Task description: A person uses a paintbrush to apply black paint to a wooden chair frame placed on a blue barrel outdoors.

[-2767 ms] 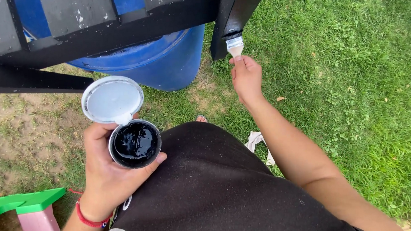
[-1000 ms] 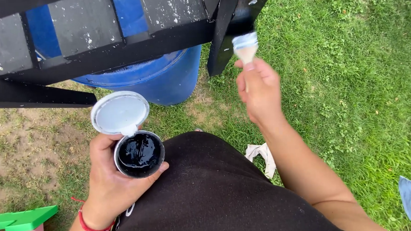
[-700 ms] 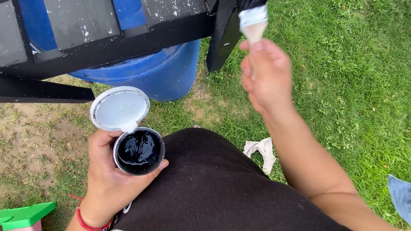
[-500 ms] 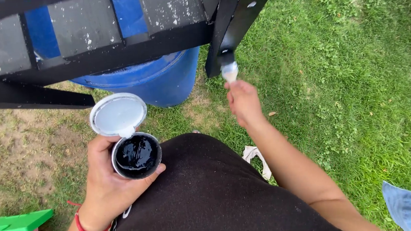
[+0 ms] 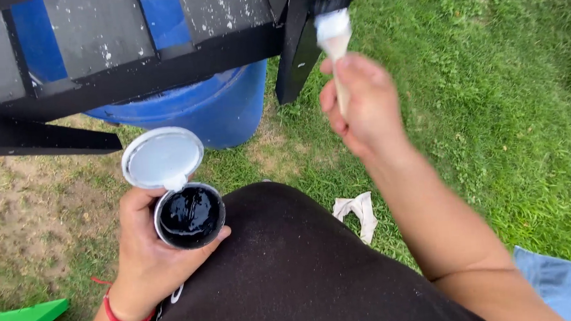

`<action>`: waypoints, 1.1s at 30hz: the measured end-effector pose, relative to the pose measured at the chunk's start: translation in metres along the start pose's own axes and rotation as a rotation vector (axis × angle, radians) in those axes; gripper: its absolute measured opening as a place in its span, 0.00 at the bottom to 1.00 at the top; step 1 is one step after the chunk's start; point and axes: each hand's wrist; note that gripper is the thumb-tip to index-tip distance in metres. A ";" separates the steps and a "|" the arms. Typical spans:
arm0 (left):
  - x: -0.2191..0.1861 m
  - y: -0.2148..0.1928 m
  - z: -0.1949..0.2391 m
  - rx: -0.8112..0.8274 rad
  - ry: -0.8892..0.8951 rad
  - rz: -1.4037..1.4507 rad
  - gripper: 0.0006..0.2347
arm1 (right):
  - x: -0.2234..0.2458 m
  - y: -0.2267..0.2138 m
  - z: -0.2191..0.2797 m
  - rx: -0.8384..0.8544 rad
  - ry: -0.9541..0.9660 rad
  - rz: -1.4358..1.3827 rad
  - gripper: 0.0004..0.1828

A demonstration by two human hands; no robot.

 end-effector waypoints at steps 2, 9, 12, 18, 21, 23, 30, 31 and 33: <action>0.006 -0.001 0.003 -0.025 -0.029 -0.044 0.39 | -0.040 -0.003 -0.024 -0.005 -0.019 -0.018 0.14; 0.004 -0.001 0.002 -0.063 -0.100 -0.027 0.39 | -0.057 -0.044 -0.010 -0.517 -1.047 0.565 0.14; 0.007 0.004 0.005 -0.035 -0.136 0.007 0.40 | -0.046 -0.052 -0.029 -0.554 -1.046 0.968 0.14; 0.008 0.002 0.006 -0.044 -0.141 0.015 0.41 | -0.095 -0.052 -0.054 -0.142 -0.428 1.258 0.16; 0.004 -0.001 0.005 -0.046 -0.160 0.054 0.39 | -0.060 -0.040 -0.011 -0.054 -0.313 0.635 0.13; 0.004 -0.001 0.002 -0.046 -0.186 0.064 0.39 | -0.037 -0.038 0.000 0.016 -0.466 0.308 0.13; -0.003 0.003 -0.003 -0.004 -0.145 0.072 0.37 | 0.014 -0.012 0.003 0.021 -0.424 -0.024 0.13; 0.001 0.002 -0.001 -0.005 -0.149 0.071 0.37 | -0.002 -0.008 -0.007 0.025 -0.421 -0.024 0.13; 0.006 0.002 0.005 -0.035 -0.161 0.062 0.39 | -0.035 -0.001 -0.026 0.002 -0.357 0.119 0.14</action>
Point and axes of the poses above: each hand's wrist, its own z-axis away from the middle knuckle, its own y-axis out of the palm, x = y × z, and after that the axes turned 6 degrees about z, right-handed
